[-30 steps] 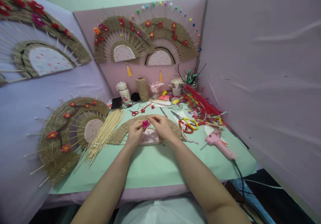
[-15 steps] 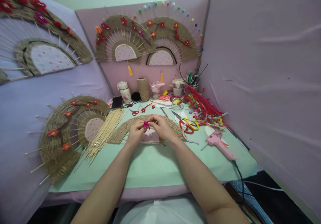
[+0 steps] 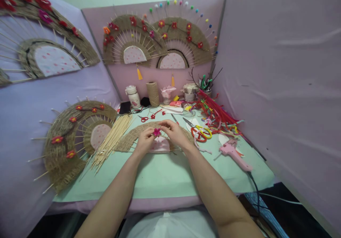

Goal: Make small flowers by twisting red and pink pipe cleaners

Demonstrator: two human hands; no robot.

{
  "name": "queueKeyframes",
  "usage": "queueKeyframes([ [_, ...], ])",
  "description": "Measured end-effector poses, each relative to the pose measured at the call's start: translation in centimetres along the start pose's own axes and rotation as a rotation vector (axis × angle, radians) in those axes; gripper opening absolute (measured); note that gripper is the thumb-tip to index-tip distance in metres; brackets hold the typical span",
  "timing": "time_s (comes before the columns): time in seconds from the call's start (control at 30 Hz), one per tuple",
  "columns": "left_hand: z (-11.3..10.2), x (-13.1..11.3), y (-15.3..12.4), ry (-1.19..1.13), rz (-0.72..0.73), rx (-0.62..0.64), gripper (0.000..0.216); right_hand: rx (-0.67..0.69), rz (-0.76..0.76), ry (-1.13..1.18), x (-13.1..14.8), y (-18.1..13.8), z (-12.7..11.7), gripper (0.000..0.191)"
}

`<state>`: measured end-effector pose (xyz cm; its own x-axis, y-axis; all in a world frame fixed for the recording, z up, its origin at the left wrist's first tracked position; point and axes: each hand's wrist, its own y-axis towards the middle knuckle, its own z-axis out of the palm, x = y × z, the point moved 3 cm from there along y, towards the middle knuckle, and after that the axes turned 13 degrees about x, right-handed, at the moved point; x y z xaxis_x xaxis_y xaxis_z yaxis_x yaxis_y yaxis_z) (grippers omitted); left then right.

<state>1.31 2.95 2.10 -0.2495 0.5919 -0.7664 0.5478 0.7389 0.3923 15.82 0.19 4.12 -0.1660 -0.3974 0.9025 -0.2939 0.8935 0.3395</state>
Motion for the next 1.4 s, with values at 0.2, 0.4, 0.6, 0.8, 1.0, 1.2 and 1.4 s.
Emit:
queueKeyframes([
  [0.2, 0.5, 0.2, -0.1, 0.275, 0.039, 0.03, 0.02, 0.029, 0.005, -0.266, 0.1, -0.1, 0.1, 0.013],
  [0.4, 0.6, -0.4, -0.3, 0.355, 0.124, 0.109, 0.024, 0.071, -0.027, -0.436, 0.0, -0.1, 0.5, 0.015],
  [0.6, 0.4, -0.3, -0.3, 0.249, 0.098, 0.091, 0.026, 0.06, 0.01, -0.353, 0.1, -0.1, 0.3, 0.018],
  [0.8, -0.1, -0.3, -0.3, 0.323, 0.105, -0.019, 0.02, 0.0, -0.001, -0.162, -0.2, 0.1, 0.5, 0.019],
  [1.0, -0.3, -0.7, -0.7, 0.373, 0.088, -0.14, 0.019, -0.009, -0.01, -0.102, -0.7, 0.1, 0.9, 0.02],
  [1.2, -0.1, -0.4, -0.8, 0.447, 0.019, -0.225, 0.016, -0.024, 0.004, -0.091, -0.4, 0.0, 1.7, 0.017],
  [1.4, 0.2, -0.3, -0.8, 0.371, 0.008, -0.23, 0.016, -0.062, 0.067, 0.051, -0.7, 0.3, 2.0, 0.018],
])
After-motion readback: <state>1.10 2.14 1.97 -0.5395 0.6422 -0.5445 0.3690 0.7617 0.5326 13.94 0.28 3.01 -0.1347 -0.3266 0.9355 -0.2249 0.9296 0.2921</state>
